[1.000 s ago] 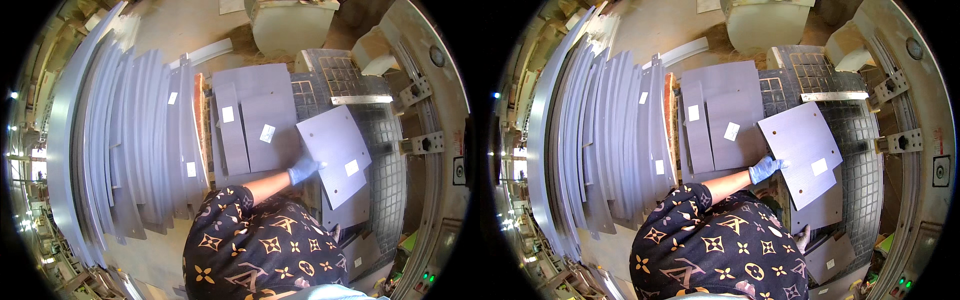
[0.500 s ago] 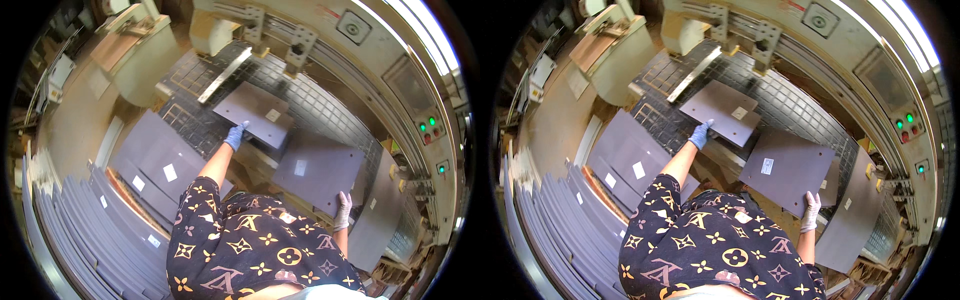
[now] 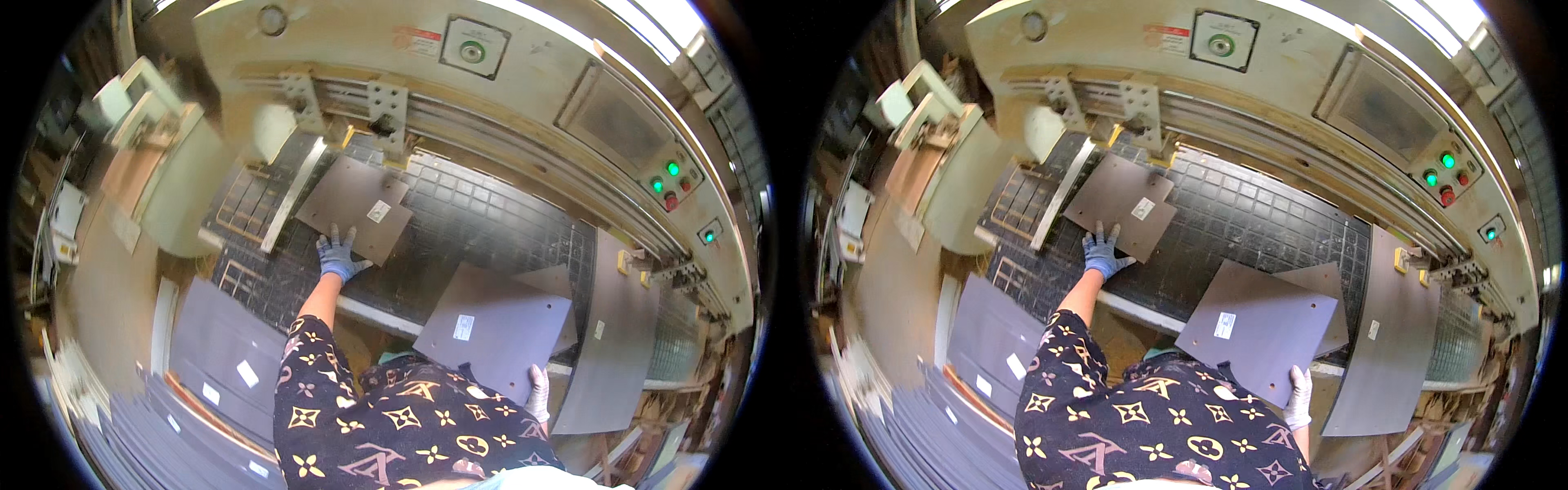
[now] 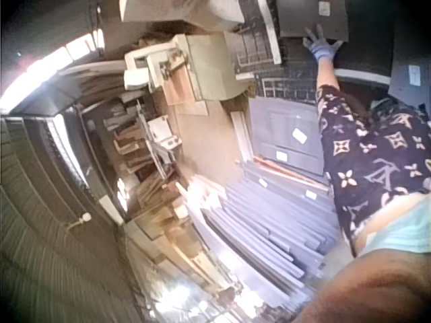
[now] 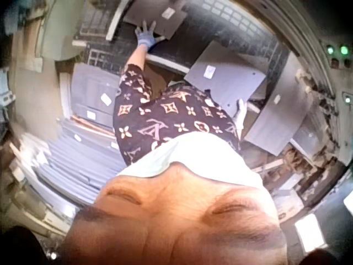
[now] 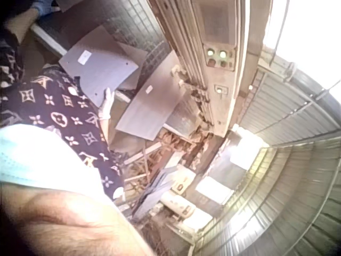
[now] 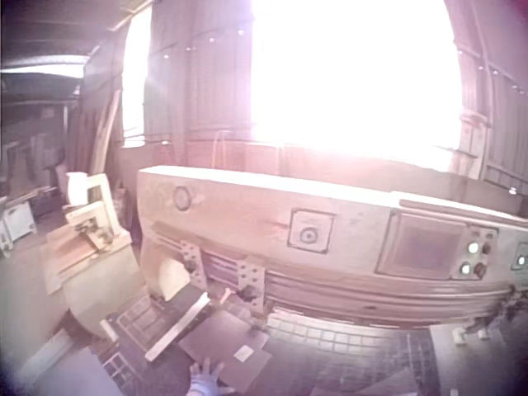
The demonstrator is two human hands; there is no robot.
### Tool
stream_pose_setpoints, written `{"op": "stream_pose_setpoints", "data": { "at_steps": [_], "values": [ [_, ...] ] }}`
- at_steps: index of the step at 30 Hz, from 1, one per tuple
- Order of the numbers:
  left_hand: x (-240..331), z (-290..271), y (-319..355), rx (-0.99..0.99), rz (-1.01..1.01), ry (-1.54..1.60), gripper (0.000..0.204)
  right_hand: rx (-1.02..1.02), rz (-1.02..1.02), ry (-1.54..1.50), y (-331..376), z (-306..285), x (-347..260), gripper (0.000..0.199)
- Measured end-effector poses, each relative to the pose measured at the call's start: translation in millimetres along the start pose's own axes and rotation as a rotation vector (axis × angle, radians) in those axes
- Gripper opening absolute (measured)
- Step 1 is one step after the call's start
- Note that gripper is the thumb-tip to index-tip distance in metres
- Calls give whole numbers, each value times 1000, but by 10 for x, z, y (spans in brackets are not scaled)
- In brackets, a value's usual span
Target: The person repeatedly picks up large gray sheets, places them on a cutting machine, and operates the machine to cut them. After each cut, the person removes the cut pieces and stacks them nearby. The process is repeated for multiple sheets throughout the video.
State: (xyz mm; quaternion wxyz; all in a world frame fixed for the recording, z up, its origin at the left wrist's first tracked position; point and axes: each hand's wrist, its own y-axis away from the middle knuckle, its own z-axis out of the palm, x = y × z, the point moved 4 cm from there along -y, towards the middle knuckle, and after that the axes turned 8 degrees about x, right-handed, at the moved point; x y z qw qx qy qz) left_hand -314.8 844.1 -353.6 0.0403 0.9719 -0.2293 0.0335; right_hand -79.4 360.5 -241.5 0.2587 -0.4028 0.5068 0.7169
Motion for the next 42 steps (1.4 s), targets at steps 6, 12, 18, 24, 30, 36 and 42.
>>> {"op": "stream_pose_setpoints", "data": {
  "at_steps": [6, 12, 18, 24, 30, 36, 42],
  "values": [
    [281, -13, -1000, -33, -97, 52, 98, 108, 37, 38, 91, 85, -25, 37],
    [397, 36, -1365, -30, -119, 65, 97, 223, -33, 87, 305, 419, -144, 44],
    [461, -594, -1167, 596, 3, 429, 79, 356, 90, -310, 484, 242, 235, 60],
    [1856, -3130, -831, 1156, 635, 301, 59, 335, 0, -389, 586, 103, 410, 56],
    [2000, -3316, -1762, 819, 401, -330, 71, 443, 39, -560, 692, 32, 237, 41],
    [2437, -2508, -1178, 1065, 718, 392, 71, 526, -85, -913, 1452, -416, 720, 42],
    [3301, -501, 112, 22, 1140, 728, 71, 910, -165, -893, 1714, -217, 1126, 39]
  ]
}}
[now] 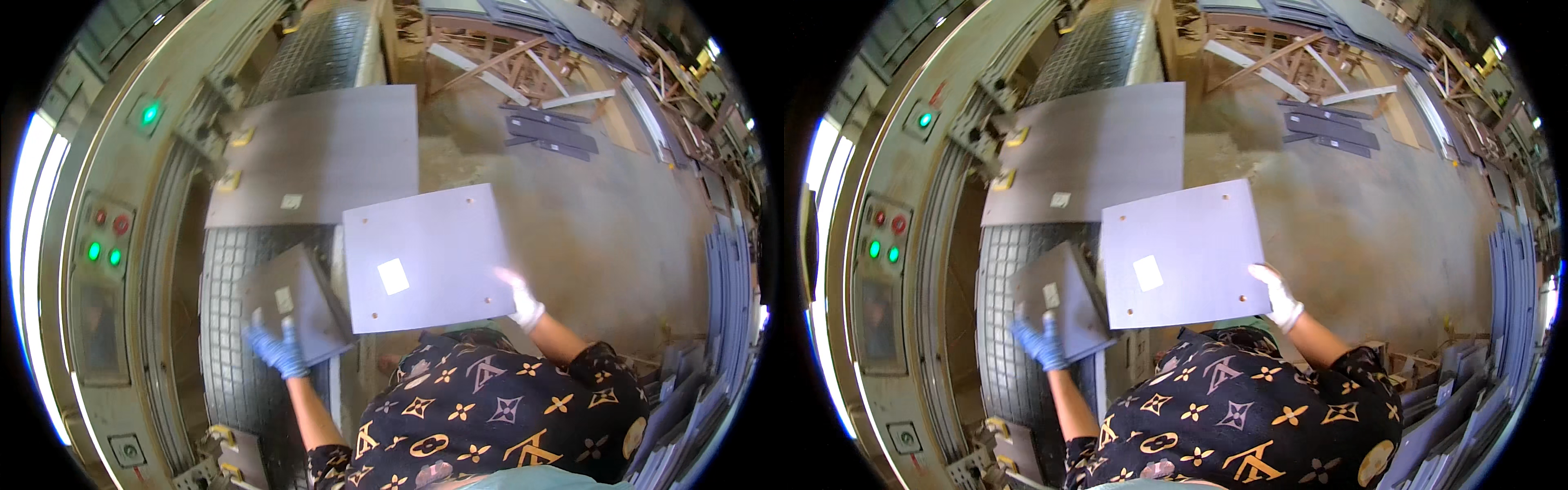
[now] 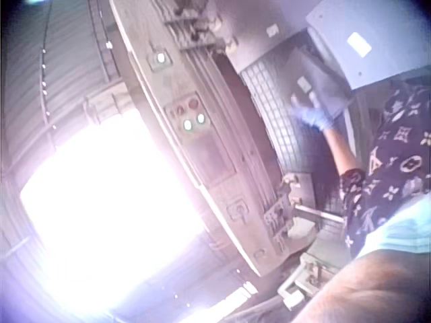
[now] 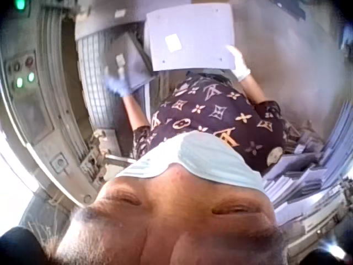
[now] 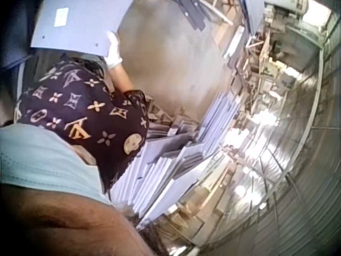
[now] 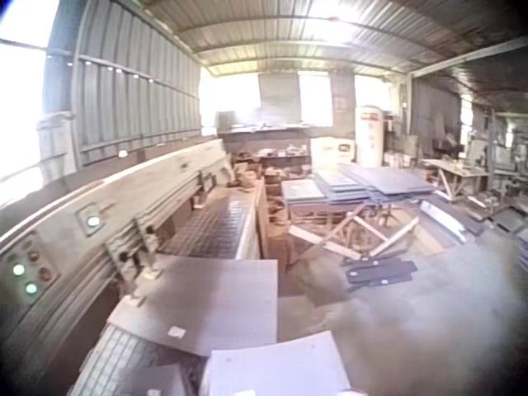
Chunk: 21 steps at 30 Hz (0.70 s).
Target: The person repeatedly picks up large gray sheets, places them on a cutting machine, and operates the machine to cut them. After each cut, the person removes the cut pieces and stacks them nearby. The process is repeated for multiple sheets throughout the video.
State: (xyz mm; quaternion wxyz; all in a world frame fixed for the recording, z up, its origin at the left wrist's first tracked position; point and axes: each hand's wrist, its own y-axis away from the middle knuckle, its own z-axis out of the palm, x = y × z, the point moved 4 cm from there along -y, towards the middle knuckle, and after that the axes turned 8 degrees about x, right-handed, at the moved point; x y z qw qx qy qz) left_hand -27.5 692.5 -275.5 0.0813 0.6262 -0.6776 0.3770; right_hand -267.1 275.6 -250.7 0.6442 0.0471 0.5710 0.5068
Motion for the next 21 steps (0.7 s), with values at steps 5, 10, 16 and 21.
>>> {"op": "stream_pose_setpoints", "data": {
  "at_steps": [5, 10, 16, 21],
  "values": [
    [416, 1372, -256, -342, 127, -62, 69, 171, -298, 17, -4, -450, -146, 32],
    [253, 2368, -775, -536, 113, -240, 72, 567, -497, 128, -980, -513, -166, 24],
    [512, 3065, -1075, -602, 42, -421, 81, 679, -299, 361, -2729, -1099, -420, 33],
    [764, 3375, -1282, -596, -27, -494, 85, 662, -253, 347, -3835, -1111, -767, 41]
  ]
}}
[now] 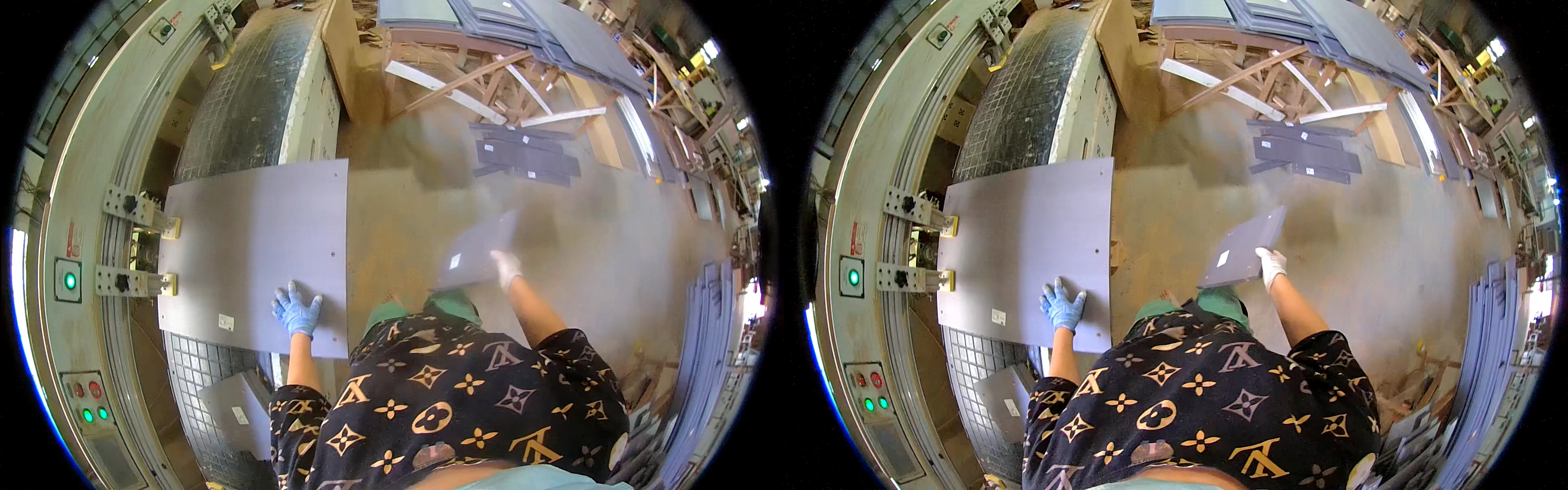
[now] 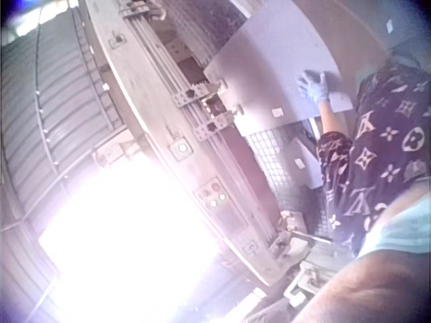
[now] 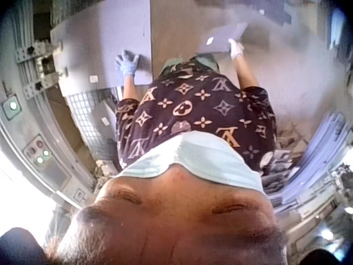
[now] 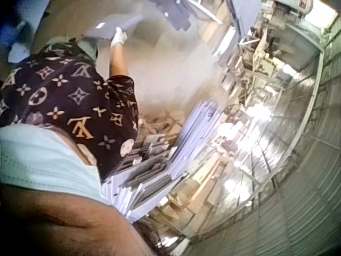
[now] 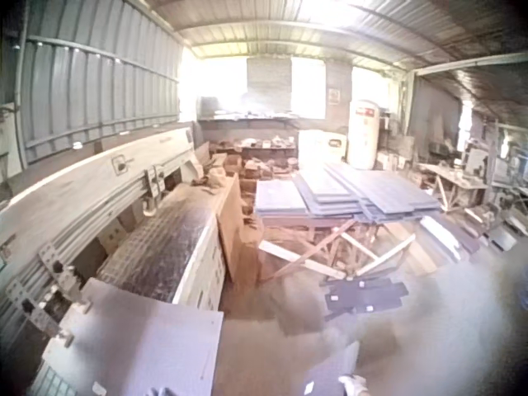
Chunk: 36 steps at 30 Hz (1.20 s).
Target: The person repeatedly picks up large gray sheets, places them on a cutting machine, and operates the machine to cut them. After each cut, the person removes the cut pieces and stacks them nearby. The process is repeated for multiple sheets throughout the video.
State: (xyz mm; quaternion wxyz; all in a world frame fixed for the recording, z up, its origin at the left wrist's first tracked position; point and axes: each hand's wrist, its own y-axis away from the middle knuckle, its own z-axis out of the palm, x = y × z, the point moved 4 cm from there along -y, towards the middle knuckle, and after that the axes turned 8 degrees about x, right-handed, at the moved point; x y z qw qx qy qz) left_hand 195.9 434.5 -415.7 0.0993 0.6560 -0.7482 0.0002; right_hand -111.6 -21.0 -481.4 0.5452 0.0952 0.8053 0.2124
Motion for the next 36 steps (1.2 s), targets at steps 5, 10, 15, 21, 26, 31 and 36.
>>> {"op": "stream_pose_setpoints", "data": {
  "at_steps": [5, 10, 15, 21, 26, 31, 36],
  "values": [
    [132, -31, -10, 59, -45, 62, 79, -132, 195, -119, -862, 920, -426, 45],
    [40, 70, 520, 129, -320, 309, 72, -172, 92, 103, -1400, 1780, -1411, 47],
    [211, 227, 1300, 220, -733, 400, 73, -252, 152, 80, -2539, 2343, -1683, 60],
    [656, 847, 2120, 266, -1063, 521, 72, -558, 392, 360, -2487, 2355, -953, 36],
    [1076, 1171, 2350, 273, -1082, 578, 74, -866, 469, 587, -1597, 2295, -580, 57],
    [1024, 1031, 2635, 322, -1171, 506, 74, -1052, 479, 675, -1002, 2484, -59, 60],
    [1012, 1119, 2847, 372, -1207, 630, 72, -1296, 477, 663, -212, 2781, -316, 64]
  ]
}}
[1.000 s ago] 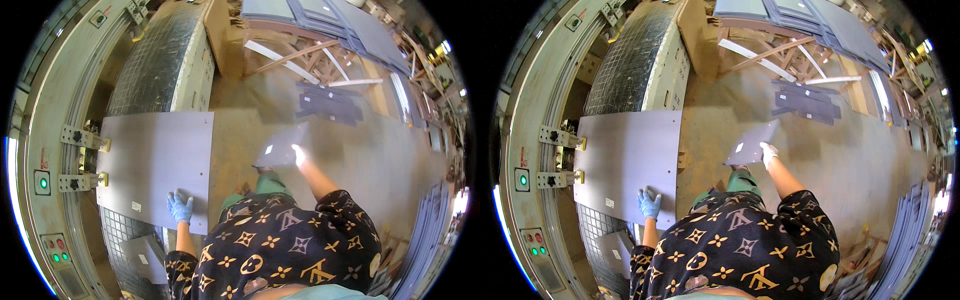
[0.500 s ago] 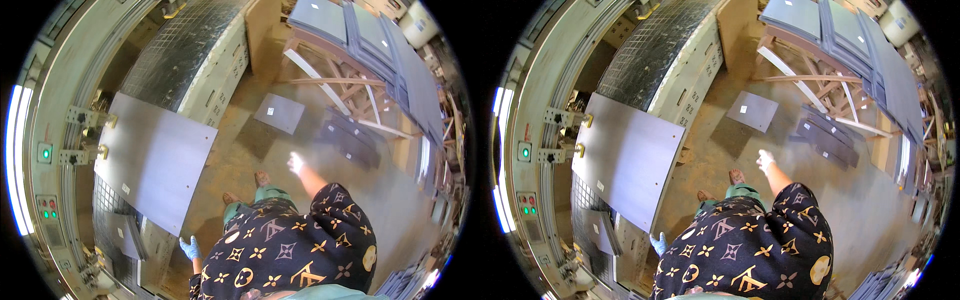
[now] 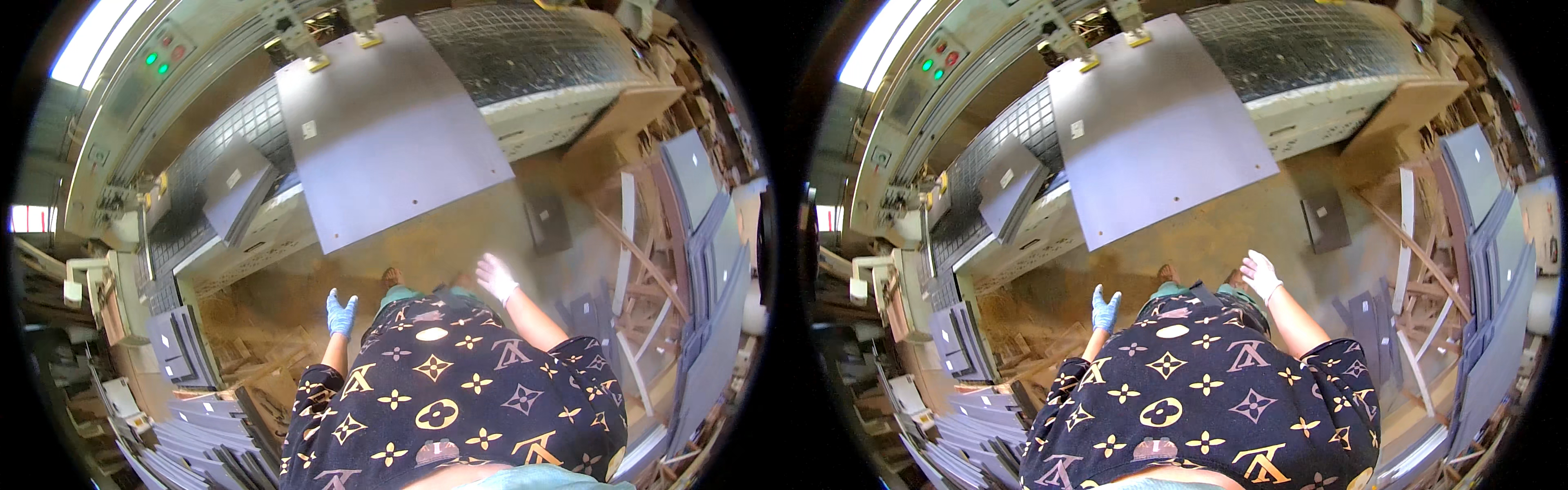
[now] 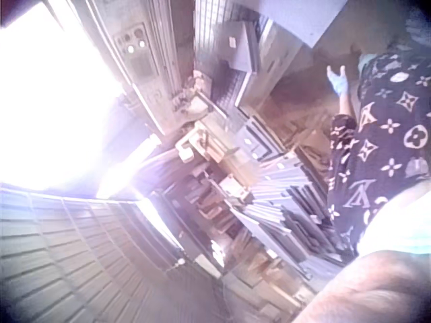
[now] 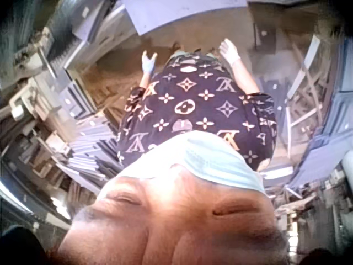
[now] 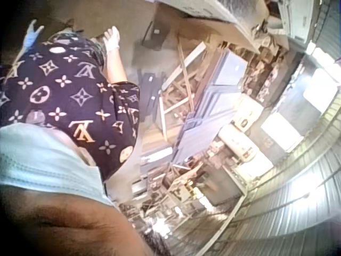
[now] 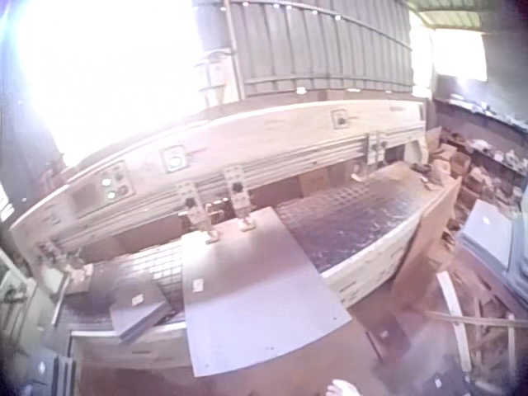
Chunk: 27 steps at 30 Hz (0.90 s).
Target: The person repeatedly picks up large gray sheets, places them on a cutting machine, and operates the machine to cut them. After each cut, the person removes the cut pieces and stacks them nearby. The process is repeated for multiple sheets throughout the video.
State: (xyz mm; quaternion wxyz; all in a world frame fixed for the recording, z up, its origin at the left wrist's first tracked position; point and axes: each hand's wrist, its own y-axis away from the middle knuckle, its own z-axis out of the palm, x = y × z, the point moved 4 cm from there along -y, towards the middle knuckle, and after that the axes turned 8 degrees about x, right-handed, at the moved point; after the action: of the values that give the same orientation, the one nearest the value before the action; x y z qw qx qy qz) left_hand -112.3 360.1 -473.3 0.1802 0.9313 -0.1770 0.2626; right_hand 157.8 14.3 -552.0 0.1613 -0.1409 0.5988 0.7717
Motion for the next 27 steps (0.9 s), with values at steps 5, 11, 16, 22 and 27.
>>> {"op": "stream_pose_setpoints", "data": {
  "at_steps": [5, 11, 16, 22, 27],
  "values": [
    [-311, -796, -230, -85, -131, -5, 72, -164, -85, -88, 79, 1684, 68, 52],
    [-1441, -915, -850, -144, -101, 175, 70, -94, -104, -399, -278, 2682, 106, 45],
    [-1991, -1055, -1058, -244, -320, 231, 69, 318, -213, -289, -228, 3015, 228, 63],
    [-1676, -1611, -1254, -196, -36, 104, 74, 1, -161, -580, -84, 3149, 113, 68],
    [-1219, -1655, -1256, -146, -166, 160, 71, -76, -148, -651, -51, 3065, -58, 47]
  ]
}}
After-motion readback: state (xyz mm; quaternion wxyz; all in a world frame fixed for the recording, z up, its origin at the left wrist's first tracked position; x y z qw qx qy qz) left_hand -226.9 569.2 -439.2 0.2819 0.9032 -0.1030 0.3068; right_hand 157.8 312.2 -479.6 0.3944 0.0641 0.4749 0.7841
